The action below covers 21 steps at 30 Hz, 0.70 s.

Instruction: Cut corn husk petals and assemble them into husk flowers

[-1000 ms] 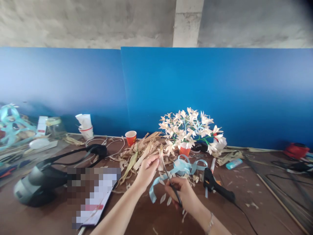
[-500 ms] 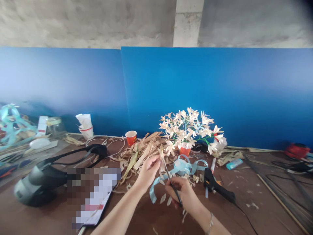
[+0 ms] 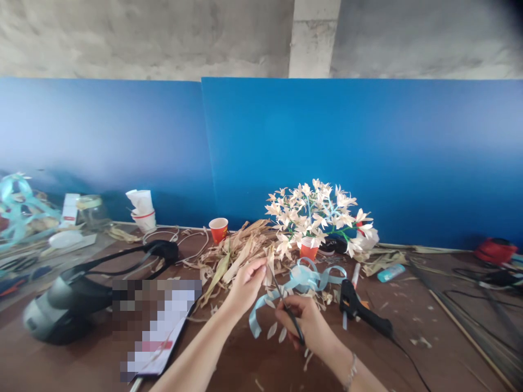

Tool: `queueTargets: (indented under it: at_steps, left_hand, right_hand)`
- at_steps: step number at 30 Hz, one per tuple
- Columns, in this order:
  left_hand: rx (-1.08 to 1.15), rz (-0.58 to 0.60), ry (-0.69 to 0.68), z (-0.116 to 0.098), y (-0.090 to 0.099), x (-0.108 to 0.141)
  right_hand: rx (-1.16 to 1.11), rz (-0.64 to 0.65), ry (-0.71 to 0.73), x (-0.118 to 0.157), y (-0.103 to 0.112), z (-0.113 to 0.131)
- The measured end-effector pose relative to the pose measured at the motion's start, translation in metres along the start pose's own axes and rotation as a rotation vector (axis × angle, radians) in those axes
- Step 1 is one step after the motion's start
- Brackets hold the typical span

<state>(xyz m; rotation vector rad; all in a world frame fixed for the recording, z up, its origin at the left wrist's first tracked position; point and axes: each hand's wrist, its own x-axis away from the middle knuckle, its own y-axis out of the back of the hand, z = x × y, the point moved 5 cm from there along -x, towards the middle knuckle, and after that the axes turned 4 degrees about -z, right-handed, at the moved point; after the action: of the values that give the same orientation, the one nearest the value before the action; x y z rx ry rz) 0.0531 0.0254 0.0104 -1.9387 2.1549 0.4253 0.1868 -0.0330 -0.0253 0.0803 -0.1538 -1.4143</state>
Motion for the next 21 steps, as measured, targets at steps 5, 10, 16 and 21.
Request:
queueTargets:
  at_steps: [5,10,16,21]
  left_hand:
    - [-0.016,-0.058,-0.013,0.005,0.005,-0.002]
    - [-0.004,-0.064,0.012,-0.003,0.005,0.0]
    - [0.037,-0.033,0.125,-0.002,0.006,0.002]
    - [0.15,-0.122,0.168,0.002,0.009,-0.001]
  right_hand:
    - [0.017,0.002,0.011,-0.001,0.001,-0.001]
    - [0.016,0.0,0.006,-0.003,0.002,-0.005]
    - [-0.005,-0.004,0.003,-0.003,0.003,-0.006]
    - [-0.03,0.079,0.012,-0.003,-0.002,-0.011]
